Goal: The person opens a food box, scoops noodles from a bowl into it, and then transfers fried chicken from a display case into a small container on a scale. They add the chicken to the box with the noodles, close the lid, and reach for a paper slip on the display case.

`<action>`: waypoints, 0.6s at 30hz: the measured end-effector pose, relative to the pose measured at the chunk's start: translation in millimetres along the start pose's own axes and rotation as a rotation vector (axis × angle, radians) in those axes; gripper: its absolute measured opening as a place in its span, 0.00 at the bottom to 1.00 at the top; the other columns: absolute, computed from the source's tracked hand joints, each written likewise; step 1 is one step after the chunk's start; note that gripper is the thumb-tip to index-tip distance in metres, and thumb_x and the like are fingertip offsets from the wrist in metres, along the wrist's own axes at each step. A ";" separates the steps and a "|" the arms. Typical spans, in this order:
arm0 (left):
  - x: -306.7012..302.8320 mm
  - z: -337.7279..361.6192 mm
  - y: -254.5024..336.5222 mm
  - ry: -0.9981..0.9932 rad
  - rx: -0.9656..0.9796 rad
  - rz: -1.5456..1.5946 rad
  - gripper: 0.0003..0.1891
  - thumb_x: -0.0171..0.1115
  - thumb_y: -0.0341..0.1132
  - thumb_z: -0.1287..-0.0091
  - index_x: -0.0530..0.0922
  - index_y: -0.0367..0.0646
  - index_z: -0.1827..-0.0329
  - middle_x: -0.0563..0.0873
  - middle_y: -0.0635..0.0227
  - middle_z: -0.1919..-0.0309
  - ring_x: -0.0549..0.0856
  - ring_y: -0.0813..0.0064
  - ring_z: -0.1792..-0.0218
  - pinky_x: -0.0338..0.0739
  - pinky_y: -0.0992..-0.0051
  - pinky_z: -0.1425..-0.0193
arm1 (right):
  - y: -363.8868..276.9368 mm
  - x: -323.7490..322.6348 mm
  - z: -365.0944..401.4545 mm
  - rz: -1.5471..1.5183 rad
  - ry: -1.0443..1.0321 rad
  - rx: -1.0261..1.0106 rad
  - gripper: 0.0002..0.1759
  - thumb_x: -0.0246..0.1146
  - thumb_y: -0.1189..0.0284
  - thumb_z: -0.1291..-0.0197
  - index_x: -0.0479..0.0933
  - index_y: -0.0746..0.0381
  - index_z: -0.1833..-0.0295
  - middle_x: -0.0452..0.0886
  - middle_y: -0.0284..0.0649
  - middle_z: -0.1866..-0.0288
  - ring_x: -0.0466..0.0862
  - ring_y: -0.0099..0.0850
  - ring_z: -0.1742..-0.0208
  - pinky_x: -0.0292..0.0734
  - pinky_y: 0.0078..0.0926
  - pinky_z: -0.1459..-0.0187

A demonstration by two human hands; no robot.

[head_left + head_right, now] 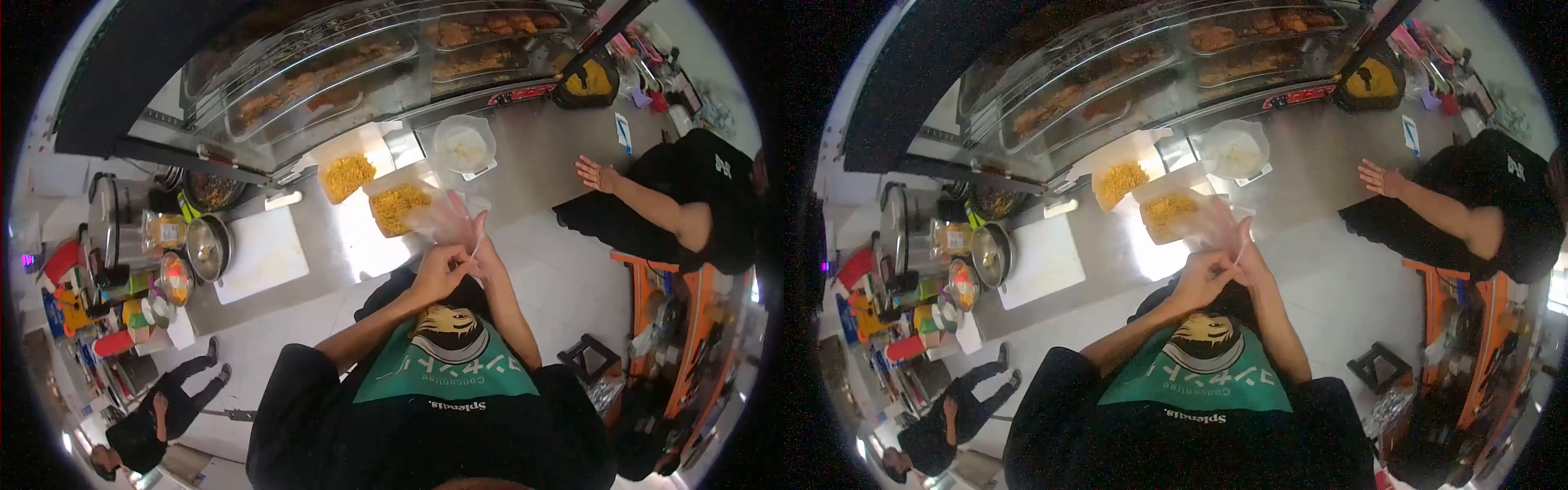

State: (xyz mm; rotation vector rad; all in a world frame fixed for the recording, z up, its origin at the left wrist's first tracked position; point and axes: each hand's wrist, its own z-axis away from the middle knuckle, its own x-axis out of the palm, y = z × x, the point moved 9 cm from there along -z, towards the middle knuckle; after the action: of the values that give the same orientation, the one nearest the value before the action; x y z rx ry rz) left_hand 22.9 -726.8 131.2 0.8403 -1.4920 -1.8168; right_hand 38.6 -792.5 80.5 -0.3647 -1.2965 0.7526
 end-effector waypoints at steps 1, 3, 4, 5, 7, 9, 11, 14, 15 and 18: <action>-0.8 -2.1 6.2 -0.038 0.012 -0.023 0.06 0.67 0.29 0.36 0.80 0.36 0.69 0.82 0.66 0.78 0.79 0.82 0.73 0.72 0.79 0.69 | 0.2 2.5 -2.7 0.003 0.017 -0.016 0.51 0.35 0.30 0.38 0.44 0.51 0.19 0.54 0.44 0.20 0.75 0.38 0.37 0.73 0.36 0.38; 2.4 -5.0 -7.7 -0.074 0.035 -0.028 0.07 0.68 0.29 0.37 0.79 0.35 0.69 0.81 0.66 0.79 0.79 0.81 0.74 0.72 0.78 0.70 | 5.7 9.6 -4.6 -0.023 -0.036 0.081 0.56 0.39 0.25 0.45 0.39 0.46 0.18 0.48 0.45 0.19 0.68 0.46 0.30 0.65 0.45 0.32; 11.2 -7.5 -13.0 -0.103 0.056 -0.035 0.07 0.68 0.29 0.37 0.79 0.35 0.69 0.81 0.66 0.79 0.79 0.81 0.75 0.72 0.78 0.71 | 2.8 7.7 -0.3 -0.036 -0.047 0.115 0.59 0.41 0.23 0.48 0.37 0.44 0.18 0.46 0.46 0.18 0.64 0.50 0.26 0.61 0.50 0.29; 16.9 -9.9 -14.6 -0.124 0.070 -0.009 0.08 0.68 0.28 0.37 0.78 0.35 0.69 0.81 0.66 0.79 0.78 0.81 0.76 0.72 0.78 0.71 | 2.4 -7.7 -0.3 -0.031 0.002 0.069 0.59 0.41 0.23 0.48 0.37 0.44 0.18 0.46 0.46 0.18 0.64 0.50 0.26 0.61 0.50 0.29; 27.4 -23.4 -18.3 -0.157 0.124 -0.048 0.06 0.67 0.26 0.37 0.78 0.35 0.70 0.82 0.66 0.77 0.79 0.84 0.74 0.73 0.78 0.70 | 6.2 -54.5 -9.2 -0.085 0.216 -0.048 0.58 0.39 0.22 0.48 0.36 0.42 0.18 0.45 0.41 0.17 0.63 0.51 0.26 0.60 0.52 0.29; 48.6 -34.8 -16.8 -0.234 0.130 -0.017 0.06 0.66 0.25 0.36 0.78 0.35 0.70 0.82 0.67 0.76 0.79 0.85 0.73 0.73 0.78 0.69 | -18.1 -59.5 -0.8 -0.106 0.281 -0.096 0.57 0.40 0.23 0.47 0.38 0.43 0.18 0.46 0.39 0.17 0.65 0.51 0.27 0.62 0.50 0.30; 54.2 -50.2 -13.5 -0.128 0.082 0.091 0.04 0.64 0.24 0.35 0.78 0.35 0.68 0.83 0.68 0.75 0.79 0.85 0.72 0.72 0.80 0.68 | -33.1 -69.5 -11.9 -0.159 0.169 -0.101 0.55 0.43 0.24 0.46 0.45 0.45 0.19 0.51 0.34 0.19 0.69 0.47 0.29 0.65 0.47 0.33; 76.0 -76.7 0.4 -0.141 0.132 -0.005 0.05 0.64 0.28 0.34 0.79 0.36 0.66 0.84 0.67 0.76 0.80 0.82 0.75 0.71 0.80 0.72 | -70.7 -107.8 -4.6 0.133 0.302 -0.034 0.53 0.43 0.26 0.43 0.47 0.47 0.19 0.52 0.33 0.19 0.66 0.42 0.27 0.62 0.46 0.30; 87.5 -86.2 -4.7 -0.150 0.113 -0.022 0.05 0.64 0.28 0.34 0.79 0.36 0.66 0.84 0.67 0.76 0.80 0.82 0.75 0.71 0.80 0.72 | -86.8 -124.2 -4.6 0.119 0.316 -0.091 0.49 0.40 0.30 0.36 0.46 0.50 0.19 0.50 0.34 0.19 0.60 0.38 0.23 0.60 0.45 0.29; 122.8 -133.5 -4.8 -0.117 0.104 -0.037 0.05 0.66 0.28 0.34 0.79 0.37 0.65 0.82 0.68 0.77 0.79 0.82 0.76 0.71 0.79 0.72 | -137.0 -168.6 -14.1 0.131 0.425 -0.409 0.44 0.37 0.37 0.29 0.55 0.60 0.22 0.52 0.43 0.19 0.57 0.39 0.21 0.56 0.41 0.27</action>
State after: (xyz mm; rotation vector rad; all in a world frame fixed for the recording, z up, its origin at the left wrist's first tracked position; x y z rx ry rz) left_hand 56.2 -901.7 95.9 0.8281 -1.6675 -1.8566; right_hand 78.6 -1002.9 41.1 -0.8975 -1.0198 0.4768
